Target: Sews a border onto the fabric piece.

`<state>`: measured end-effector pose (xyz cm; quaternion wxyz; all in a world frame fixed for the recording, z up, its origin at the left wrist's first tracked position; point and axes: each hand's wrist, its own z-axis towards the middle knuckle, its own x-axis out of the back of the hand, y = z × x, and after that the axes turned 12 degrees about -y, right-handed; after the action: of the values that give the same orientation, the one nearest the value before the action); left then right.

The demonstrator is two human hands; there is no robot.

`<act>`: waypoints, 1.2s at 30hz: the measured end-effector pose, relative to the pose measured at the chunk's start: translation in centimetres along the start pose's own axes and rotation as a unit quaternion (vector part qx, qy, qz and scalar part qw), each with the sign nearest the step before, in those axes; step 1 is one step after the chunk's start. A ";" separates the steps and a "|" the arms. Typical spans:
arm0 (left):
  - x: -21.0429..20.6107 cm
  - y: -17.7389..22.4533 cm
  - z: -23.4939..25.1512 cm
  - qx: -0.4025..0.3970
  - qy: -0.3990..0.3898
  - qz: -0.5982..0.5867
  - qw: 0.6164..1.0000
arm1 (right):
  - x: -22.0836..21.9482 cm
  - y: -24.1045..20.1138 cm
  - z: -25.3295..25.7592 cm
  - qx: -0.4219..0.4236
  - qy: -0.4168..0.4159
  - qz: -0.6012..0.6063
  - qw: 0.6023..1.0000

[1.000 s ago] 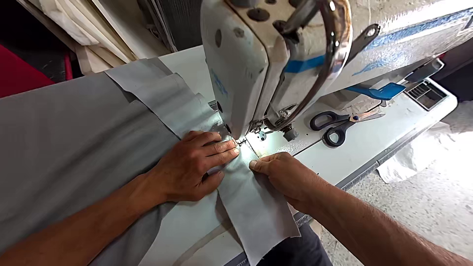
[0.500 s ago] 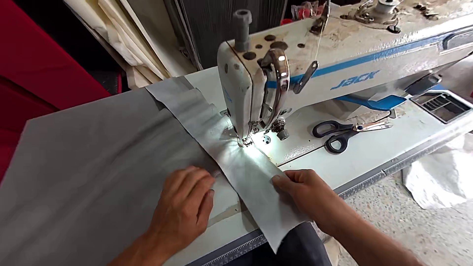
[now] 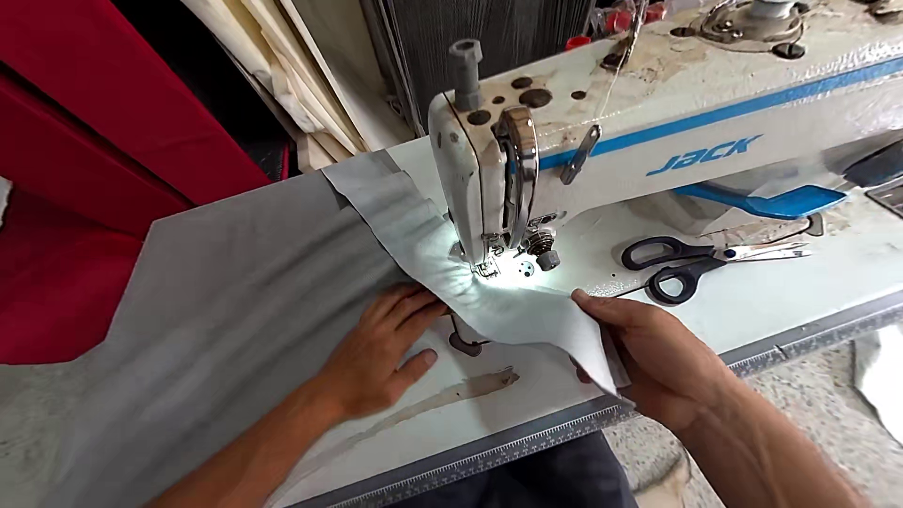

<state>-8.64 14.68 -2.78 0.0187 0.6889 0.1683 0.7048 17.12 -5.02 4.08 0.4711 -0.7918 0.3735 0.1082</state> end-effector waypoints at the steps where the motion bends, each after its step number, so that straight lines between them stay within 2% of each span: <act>1: 0.4 -0.9 0.0 -0.027 -0.006 0.006 1.000 | -0.3 -0.4 0.0 0.000 -0.002 0.019 1.000; 4: 1.2 -2.3 0.1 -0.057 0.001 0.035 0.998 | -1.2 -0.7 0.0 0.003 -0.017 0.045 0.999; 7: 1.6 0.3 1.3 0.046 0.052 0.102 0.992 | -0.9 1.4 -0.8 0.038 -0.072 -0.059 0.995; 10: 0.1 4.1 2.5 0.120 0.089 0.075 0.986 | -0.2 5.0 -1.0 0.086 -0.081 -0.198 0.973; 13: -1.7 5.2 2.6 0.106 0.066 0.014 0.992 | 1.0 6.7 -0.8 0.110 -0.059 -0.295 0.947; 16: -1.9 4.2 2.0 0.069 0.015 0.002 0.998 | 1.9 6.1 -1.0 0.098 -0.028 -0.343 0.934; 23: -0.9 1.3 1.2 0.018 0.005 0.003 1.000 | 2.9 5.5 -0.9 0.067 0.025 -0.429 0.901; 26: -0.5 0.5 1.0 0.010 0.001 0.002 1.000 | 2.9 5.9 -0.9 0.078 0.063 -0.463 0.881; 28: -0.4 0.0 1.0 0.008 0.013 -0.001 1.000 | 2.8 5.9 -1.1 0.077 0.090 -0.496 0.860; 33: -0.2 0.5 1.7 0.034 0.097 -0.049 0.994 | 1.6 5.9 -1.9 0.009 0.061 -0.554 0.830; 36: 0.4 2.0 2.8 0.095 0.135 -0.046 0.985 | 1.7 6.1 -2.0 -0.021 0.060 -0.543 0.837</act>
<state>-5.55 13.50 -1.88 -0.0376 0.5781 0.2667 0.7703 13.70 -9.20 0.26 0.4139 -0.8823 -0.0913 -0.2047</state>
